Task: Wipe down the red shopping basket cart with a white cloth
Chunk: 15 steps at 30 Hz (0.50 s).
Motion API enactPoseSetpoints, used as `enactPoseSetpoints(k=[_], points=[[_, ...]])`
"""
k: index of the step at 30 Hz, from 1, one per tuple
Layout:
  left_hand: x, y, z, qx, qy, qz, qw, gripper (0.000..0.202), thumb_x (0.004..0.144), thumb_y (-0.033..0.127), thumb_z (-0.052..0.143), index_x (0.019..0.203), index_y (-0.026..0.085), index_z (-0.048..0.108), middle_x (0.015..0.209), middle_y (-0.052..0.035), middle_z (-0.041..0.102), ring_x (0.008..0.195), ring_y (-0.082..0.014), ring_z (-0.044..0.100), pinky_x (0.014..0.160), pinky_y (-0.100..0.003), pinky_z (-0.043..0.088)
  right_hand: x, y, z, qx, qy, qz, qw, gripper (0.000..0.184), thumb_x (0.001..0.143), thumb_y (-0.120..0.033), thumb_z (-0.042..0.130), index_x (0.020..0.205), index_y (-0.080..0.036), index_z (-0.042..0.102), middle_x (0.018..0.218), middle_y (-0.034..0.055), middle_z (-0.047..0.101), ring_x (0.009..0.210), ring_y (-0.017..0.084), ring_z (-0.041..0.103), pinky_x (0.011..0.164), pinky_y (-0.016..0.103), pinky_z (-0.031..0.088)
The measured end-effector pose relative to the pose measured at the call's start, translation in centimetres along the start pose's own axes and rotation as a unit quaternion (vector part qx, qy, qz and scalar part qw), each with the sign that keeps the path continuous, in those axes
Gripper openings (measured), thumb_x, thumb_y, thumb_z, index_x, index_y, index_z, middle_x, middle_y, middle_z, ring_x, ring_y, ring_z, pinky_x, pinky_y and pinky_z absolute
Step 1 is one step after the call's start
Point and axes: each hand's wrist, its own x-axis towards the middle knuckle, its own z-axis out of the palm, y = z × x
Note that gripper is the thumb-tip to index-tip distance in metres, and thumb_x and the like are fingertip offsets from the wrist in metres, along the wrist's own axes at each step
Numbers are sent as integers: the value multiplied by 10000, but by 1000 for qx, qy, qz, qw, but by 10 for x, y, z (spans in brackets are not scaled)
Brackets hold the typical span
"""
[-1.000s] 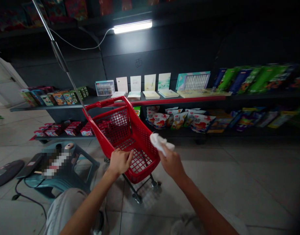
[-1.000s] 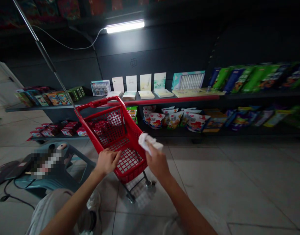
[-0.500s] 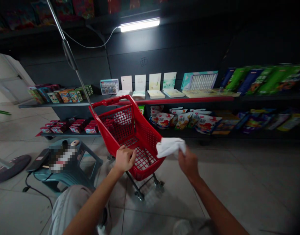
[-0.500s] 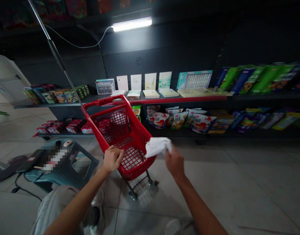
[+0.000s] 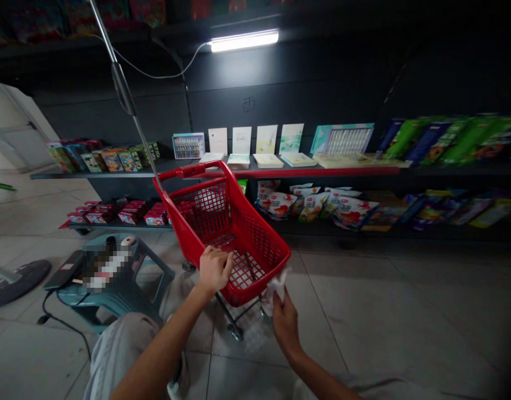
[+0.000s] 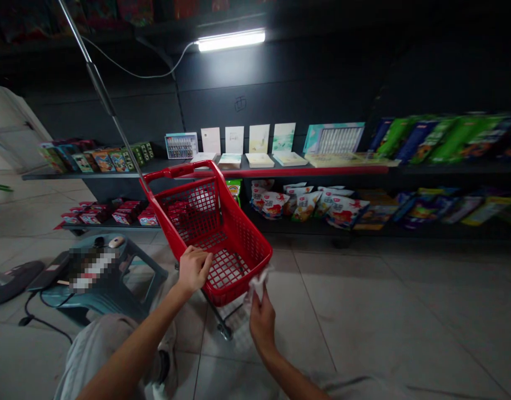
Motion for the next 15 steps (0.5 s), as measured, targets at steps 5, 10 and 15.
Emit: enactPoseSetpoints(k=[5,10,15], points=[[0,-14,0,8,13,-16,1000,528,1062,347,301,597,199,503,655,-40,640,670,-163,531,821,-366,324,-73,5,20,72,-216,22,974,477,857,-469,567,1277,-274,676,1161,83,736,1277,331,602,1051,501,498],[4,-16,1,4,8,-4,1000,524,1060,334,301,599,201,510,659,-39,641,669,-166,521,826,-363,325,-69,6,32,139,-356,279,881,268,806,-469,594,885,-241,710,708,27,694,691,237,687,642,342,551],[4,-14,-4,2,-17,20,1000,510,1058,325,309,611,197,518,670,-34,649,676,-157,532,835,-361,328,74,5,-43,-74,-278,258,922,129,576,-240,696,622,-167,600,476,-14,555,425,132,494,440,219,337]])
